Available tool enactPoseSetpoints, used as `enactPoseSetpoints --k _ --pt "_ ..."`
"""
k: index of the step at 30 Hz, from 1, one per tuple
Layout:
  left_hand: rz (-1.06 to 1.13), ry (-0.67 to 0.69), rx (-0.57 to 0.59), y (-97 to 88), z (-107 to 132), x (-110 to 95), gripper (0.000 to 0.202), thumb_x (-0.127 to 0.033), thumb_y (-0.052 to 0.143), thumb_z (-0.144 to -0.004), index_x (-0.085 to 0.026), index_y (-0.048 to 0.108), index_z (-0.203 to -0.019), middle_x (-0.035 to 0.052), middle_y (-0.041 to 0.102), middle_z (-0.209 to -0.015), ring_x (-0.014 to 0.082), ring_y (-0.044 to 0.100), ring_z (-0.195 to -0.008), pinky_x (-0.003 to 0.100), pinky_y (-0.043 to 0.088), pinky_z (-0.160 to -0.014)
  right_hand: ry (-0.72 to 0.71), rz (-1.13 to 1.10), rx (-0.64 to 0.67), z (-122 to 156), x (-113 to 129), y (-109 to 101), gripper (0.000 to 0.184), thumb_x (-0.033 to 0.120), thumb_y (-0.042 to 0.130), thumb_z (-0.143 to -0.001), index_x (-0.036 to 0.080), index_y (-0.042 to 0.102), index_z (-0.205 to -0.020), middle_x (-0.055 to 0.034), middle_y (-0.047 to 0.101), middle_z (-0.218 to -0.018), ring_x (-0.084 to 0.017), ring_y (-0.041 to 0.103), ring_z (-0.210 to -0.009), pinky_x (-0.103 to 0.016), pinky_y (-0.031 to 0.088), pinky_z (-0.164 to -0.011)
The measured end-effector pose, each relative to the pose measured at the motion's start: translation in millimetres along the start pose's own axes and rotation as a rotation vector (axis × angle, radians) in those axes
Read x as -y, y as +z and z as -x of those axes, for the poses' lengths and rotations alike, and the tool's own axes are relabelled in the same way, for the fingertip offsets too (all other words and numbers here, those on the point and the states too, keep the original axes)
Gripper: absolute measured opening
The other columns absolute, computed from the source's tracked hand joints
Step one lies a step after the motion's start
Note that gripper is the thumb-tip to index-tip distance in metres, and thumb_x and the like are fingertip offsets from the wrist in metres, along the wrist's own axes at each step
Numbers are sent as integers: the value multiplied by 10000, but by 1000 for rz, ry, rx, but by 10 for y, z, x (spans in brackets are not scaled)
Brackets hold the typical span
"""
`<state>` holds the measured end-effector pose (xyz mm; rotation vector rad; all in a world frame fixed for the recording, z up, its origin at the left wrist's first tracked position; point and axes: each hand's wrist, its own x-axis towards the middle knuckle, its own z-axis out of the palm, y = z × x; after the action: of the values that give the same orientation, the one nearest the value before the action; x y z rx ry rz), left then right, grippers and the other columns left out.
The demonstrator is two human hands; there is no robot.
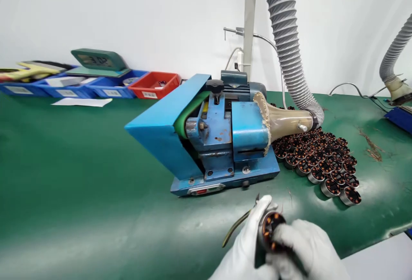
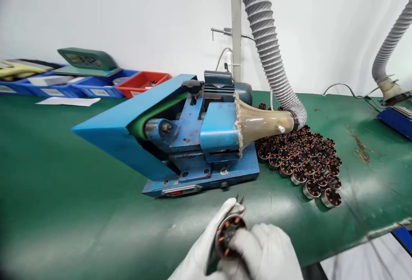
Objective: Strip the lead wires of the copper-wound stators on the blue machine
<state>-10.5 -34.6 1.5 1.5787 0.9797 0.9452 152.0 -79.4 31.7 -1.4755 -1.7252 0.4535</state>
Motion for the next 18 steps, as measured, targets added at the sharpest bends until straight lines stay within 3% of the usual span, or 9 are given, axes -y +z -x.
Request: enactPoseSetpoints --k 3,6,9,12,15,18 --pt "-25 102 -35 26 -78 -102 580 -166 706 -640 -290 561 -1188 56 661 -1146 277 664 -1009 374 585 -833 265 -521 -166 -49 120 104 306 461 712 -741 270 721 -980 -11 670 -591 -180 616 -487 -259 503 -479" --pt "-65 265 -51 -31 -107 -117 622 -134 657 -625 -301 497 -1202 47 629 -1072 259 649 -974 375 571 -837 472 -903 -175 -185 148 177 314 468 711 -744 225 748 -940 -49 726 -735 -193 677 -624 -270 548 -579" --pt "-82 381 -63 -9 -116 -126 649 -104 588 -632 -355 427 -1209 29 570 -1019 241 609 -985 370 539 -858 399 -889 -118 -337 146 204 141 342 779 -684 229 787 -768 -61 744 -748 -235 699 -735 -310 568 -674" --pt "-82 448 -112 59 -115 -143 725 -66 563 -622 -369 369 -1252 23 514 -997 208 587 -927 330 522 -825 428 -930 -169 -471 140 174 76 293 807 -644 224 774 -649 -45 723 -634 -192 663 -606 -276 553 -578" --pt "-70 469 -183 95 -112 -167 702 -79 590 -624 -339 374 -1240 15 481 -965 189 574 -857 314 520 -787 541 -1161 -414 -572 102 102 134 342 828 -626 240 747 -659 1 692 -622 -119 593 -521 -213 517 -504" --pt "-94 429 -272 94 -141 -167 596 -108 588 -686 -301 392 -1214 29 466 -1018 205 540 -980 335 498 -878 508 -1184 -624 -576 41 117 139 373 780 -700 250 744 -755 -1 706 -695 -127 633 -585 -228 552 -571"
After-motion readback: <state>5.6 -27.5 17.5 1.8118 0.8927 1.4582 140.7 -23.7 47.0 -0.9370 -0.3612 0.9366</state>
